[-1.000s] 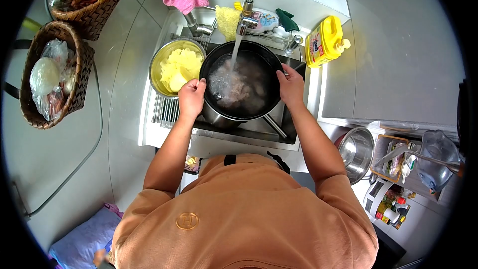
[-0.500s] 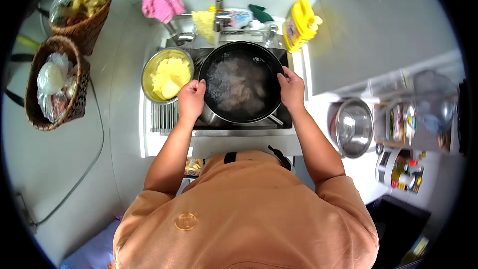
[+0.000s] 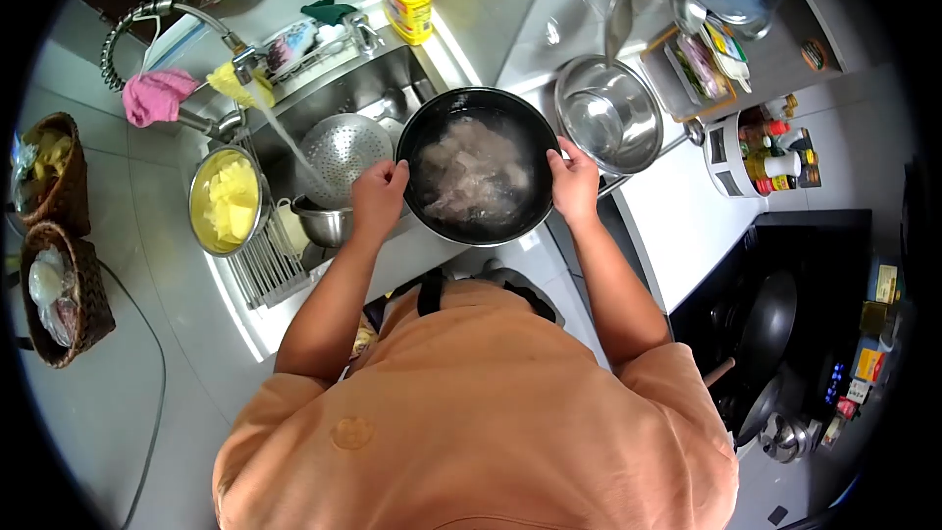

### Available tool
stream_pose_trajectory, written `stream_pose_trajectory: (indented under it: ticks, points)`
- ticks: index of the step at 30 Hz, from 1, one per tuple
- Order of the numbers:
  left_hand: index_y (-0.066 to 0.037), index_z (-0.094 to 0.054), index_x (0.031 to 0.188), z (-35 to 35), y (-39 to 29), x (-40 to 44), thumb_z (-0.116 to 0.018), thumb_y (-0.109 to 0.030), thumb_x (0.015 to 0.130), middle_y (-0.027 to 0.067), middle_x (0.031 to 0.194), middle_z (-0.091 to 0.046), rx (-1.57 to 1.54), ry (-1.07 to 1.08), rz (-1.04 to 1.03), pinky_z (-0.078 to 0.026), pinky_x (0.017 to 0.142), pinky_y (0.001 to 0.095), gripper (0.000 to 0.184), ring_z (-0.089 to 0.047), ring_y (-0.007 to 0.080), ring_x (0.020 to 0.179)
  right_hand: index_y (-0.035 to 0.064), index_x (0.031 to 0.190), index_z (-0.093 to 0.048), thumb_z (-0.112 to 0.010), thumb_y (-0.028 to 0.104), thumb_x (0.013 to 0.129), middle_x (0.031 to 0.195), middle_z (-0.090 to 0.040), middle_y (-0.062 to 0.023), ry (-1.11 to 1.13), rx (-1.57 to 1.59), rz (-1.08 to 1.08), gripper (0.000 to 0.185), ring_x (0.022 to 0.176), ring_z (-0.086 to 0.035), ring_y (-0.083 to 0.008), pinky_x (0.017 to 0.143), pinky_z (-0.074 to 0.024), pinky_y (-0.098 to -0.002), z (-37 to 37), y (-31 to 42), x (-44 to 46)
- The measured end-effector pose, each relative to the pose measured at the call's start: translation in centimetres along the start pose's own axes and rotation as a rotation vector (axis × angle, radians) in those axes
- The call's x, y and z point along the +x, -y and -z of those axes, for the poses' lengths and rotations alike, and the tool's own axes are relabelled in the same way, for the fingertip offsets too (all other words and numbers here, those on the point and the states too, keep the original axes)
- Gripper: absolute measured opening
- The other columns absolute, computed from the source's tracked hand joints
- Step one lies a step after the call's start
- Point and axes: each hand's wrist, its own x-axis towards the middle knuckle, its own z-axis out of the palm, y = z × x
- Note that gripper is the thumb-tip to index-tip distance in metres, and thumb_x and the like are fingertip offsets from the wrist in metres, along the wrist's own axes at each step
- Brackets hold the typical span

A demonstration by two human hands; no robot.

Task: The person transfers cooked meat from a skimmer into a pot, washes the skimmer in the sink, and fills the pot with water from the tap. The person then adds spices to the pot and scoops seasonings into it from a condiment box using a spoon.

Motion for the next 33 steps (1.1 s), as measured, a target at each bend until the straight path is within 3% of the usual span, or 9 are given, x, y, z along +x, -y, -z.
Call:
stream_pose_trajectory:
  ticks: [6,11,15,18,19,20,23,28,33]
  points:
    - [0.001,-0.048,0.062,-5.2,-0.9,-2.4,-0.06,-0.024,0.087,0.0154,0.054,-0.046,0.055,0.026,-0.006,-0.036,0.05,0.0382,0.037,-0.043,0.0242,0.048,-0.0032,0.116,-0.058,-0.065,0.016,0.085,0.065,-0.063,-0.0104,-0.012,-0.09,0.105,0.038,0.056,-0.057,-0.0094,0.057,-0.0457,-0.027,4.6,-4.3,1.1]
    - [0.0,-0.05,0.063,-6.5,-2.2,-2.2,-0.058,-0.025,0.089,0.0162,0.055,-0.048,0.116,0.006,-0.048,-0.037,0.051,0.0396,0.037,-0.044,0.0267,0.049,0.0057,0.117,-0.06,-0.063,0.025,0.084,0.073,-0.065,-0.0167,0.11,-0.407,0.17,0.038,0.068,-0.063,-0.0329,0.065,-0.0491,-0.0413,7.6,-1.3,1.5]
    - [0.001,-0.054,0.067,-5.8,-1.8,-1.7,-0.054,-0.033,0.091,0.0183,0.061,-0.054,0.161,0.138,0.046,-0.041,0.057,0.0411,0.041,-0.051,0.0308,0.056,0.0089,0.111,-0.061,-0.06,0.029,0.085,0.082,-0.067,-0.0161,0.185,-0.87,0.343,0.032,0.078,-0.064,-0.0342,0.07,-0.051,-0.0444,9.6,2.2,1.8]
    - [0.0,-0.057,0.075,-4.2,-2.3,-1.8,-0.051,-0.04,0.092,0.0194,0.069,-0.057,0.163,0.167,0.111,-0.043,0.064,0.0409,0.044,-0.055,0.0327,0.065,0.0101,0.111,-0.061,-0.059,0.03,0.086,0.083,-0.067,-0.0153,0.108,-0.739,0.603,0.032,0.08,-0.064,-0.0339,0.07,-0.0512,-0.0439,9.4,4.8,2.2]
    - [-0.001,-0.059,0.083,-3.4,-2.5,-1.9,-0.049,-0.044,0.092,0.0197,0.076,-0.059,0.148,0.163,0.143,-0.044,0.069,0.0398,0.045,-0.057,0.033,0.073,0.0097,0.096,-0.065,-0.059,0.033,0.086,0.079,-0.066,-0.0147,0.093,-0.622,0.703,0.026,0.077,-0.063,-0.0349,0.067,-0.0498,-0.0444,8.5,5.8,2.2]
    - [-0.002,-0.063,0.095,-2.2,-3.1,-2.2,-0.052,-0.041,0.093,0.0122,0.081,-0.062,0.26,0.138,0.164,-0.046,0.072,0.0313,0.041,-0.057,0.0195,0.074,0.0089,0.089,-0.065,-0.059,0.033,0.086,0.076,-0.065,-0.015,0.175,-0.644,0.709,0.025,0.075,-0.062,-0.0355,0.065,-0.0487,-0.0448,7.5,7.0,2.0]
    - [-0.002,-0.061,0.092,1.7,-1.2,-2.6,-0.055,-0.041,0.091,0.0129,0.086,-0.063,0.219,-0.076,0.077,-0.046,0.074,0.0323,0.04,-0.059,0.0219,0.078,0.0044,0.061,-0.059,-0.061,0.034,0.084,0.068,-0.06,-0.0179,0.427,-0.657,0.716,0.038,0.066,-0.057,-0.0382,0.06,-0.0438,-0.0466,3.4,11.4,0.7]
    - [-0.005,-0.059,0.087,11.7,2.1,-1.5,-0.064,-0.028,0.084,0.0137,0.091,-0.061,0.334,-0.296,0.083,-0.047,0.074,0.0396,0.025,-0.059,0.0305,0.085,0.0026,0.067,-0.063,-0.061,0.03,0.085,0.066,-0.058,-0.0194,0.779,-0.445,0.82,0.033,0.066,-0.057,-0.0379,0.061,-0.045,-0.044,-7.8,12.6,0.2]
    - [-0.005,-0.059,0.092,19.2,4.7,2.5,-0.063,-0.021,0.082,0.0132,0.094,-0.061,0.642,-0.323,0.002,-0.046,0.079,0.039,0.019,-0.058,0.031,0.088,-0.0004,0.091,-0.066,-0.062,0.016,0.083,0.07,-0.063,-0.0129,1.097,-0.207,0.397,0.019,0.065,-0.061,-0.0227,0.061,-0.0464,-0.0334,-22.1,13.2,0.3]
